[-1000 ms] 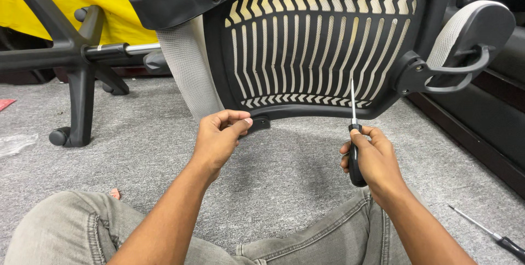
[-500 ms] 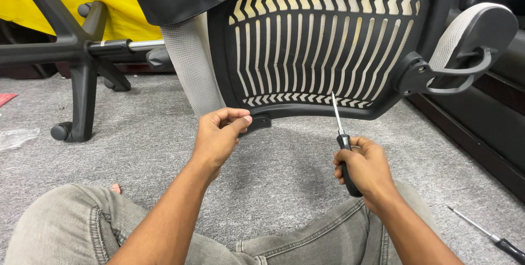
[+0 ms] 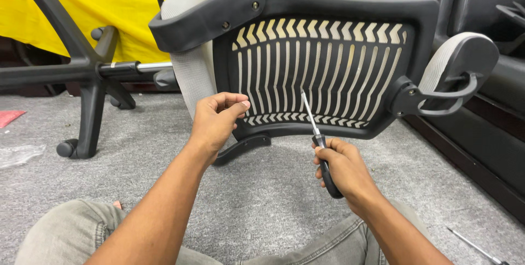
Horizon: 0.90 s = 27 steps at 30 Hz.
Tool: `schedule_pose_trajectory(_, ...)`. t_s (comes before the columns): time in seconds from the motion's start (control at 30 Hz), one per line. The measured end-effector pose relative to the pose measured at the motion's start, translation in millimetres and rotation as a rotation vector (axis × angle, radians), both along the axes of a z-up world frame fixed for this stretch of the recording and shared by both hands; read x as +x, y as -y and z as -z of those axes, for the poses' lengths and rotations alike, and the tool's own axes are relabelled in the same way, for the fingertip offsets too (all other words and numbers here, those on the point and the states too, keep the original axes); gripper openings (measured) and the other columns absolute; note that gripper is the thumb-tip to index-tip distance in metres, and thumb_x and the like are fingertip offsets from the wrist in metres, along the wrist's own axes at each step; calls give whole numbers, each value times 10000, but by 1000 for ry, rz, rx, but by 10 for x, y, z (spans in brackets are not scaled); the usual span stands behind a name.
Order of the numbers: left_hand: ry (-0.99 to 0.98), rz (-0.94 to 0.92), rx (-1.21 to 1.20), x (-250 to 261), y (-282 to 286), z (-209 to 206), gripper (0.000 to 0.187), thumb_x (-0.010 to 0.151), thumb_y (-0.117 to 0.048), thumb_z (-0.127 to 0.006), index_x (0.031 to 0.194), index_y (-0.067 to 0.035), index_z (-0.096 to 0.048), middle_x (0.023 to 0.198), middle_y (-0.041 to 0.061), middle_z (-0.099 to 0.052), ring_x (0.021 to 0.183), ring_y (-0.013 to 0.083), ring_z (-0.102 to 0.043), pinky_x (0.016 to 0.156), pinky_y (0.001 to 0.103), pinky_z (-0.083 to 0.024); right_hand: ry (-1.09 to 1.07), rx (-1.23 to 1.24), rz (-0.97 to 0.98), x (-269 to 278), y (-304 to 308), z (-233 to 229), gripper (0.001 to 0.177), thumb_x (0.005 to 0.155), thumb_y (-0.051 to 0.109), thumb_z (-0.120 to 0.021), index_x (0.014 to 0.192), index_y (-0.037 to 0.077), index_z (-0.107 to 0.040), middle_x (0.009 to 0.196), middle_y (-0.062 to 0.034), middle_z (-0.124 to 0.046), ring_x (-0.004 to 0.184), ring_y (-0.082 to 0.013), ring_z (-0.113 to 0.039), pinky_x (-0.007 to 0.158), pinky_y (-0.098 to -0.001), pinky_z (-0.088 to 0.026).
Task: The person uses a screwdriver to tighten screws on the back of an office chair. They work on two separate screw locations on the chair back, securing the frame components.
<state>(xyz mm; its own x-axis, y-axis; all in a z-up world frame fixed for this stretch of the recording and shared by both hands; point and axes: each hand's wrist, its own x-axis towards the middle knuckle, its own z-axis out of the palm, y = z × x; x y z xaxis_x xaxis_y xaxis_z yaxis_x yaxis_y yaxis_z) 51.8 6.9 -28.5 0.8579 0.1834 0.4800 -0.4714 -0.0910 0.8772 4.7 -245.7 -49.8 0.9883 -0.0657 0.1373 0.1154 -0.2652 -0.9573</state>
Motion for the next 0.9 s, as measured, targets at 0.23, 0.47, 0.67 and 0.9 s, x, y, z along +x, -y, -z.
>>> schedule_pose_trajectory(0.23,111,6,53,99,-90,-420,178,863,-197,-754,987,-73,-780,846,-10,-726,797,69,-660,665,237,-493,57,61,-132,41,-133,-227,387,1039,251,-383,1293,37,-581,769,-77,-668,596,-144,-622,533,-284,-529)
schedule_pose_trajectory(0.47,194,-5,92,103,-133,-785,180,860,-195,-750,987,-71,-778,848,-11,-734,806,69,-671,673,238,-497,83,77,-182,69,-263,-404,417,1047,287,-360,1299,14,-550,773,-104,-681,514,-146,-619,466,-286,-526)
schedule_pose_trajectory(0.67,207,-8,87,24,-133,-840,188,858,-199,-754,989,-67,-783,838,-3,-729,792,71,-664,667,237,-494,95,100,-274,28,-321,-529,345,1038,257,-389,1193,5,-565,766,-130,-697,473,-140,-598,421,-276,-499)
schedule_pose_trajectory(0.9,191,-43,109,-9,-163,-883,199,854,-213,-762,999,-79,-786,836,-7,-723,787,65,-651,661,236,-492,103,93,-270,-47,-352,-647,249,1023,242,-477,1006,20,-590,699,-144,-713,421,-122,-572,375,-259,-466)
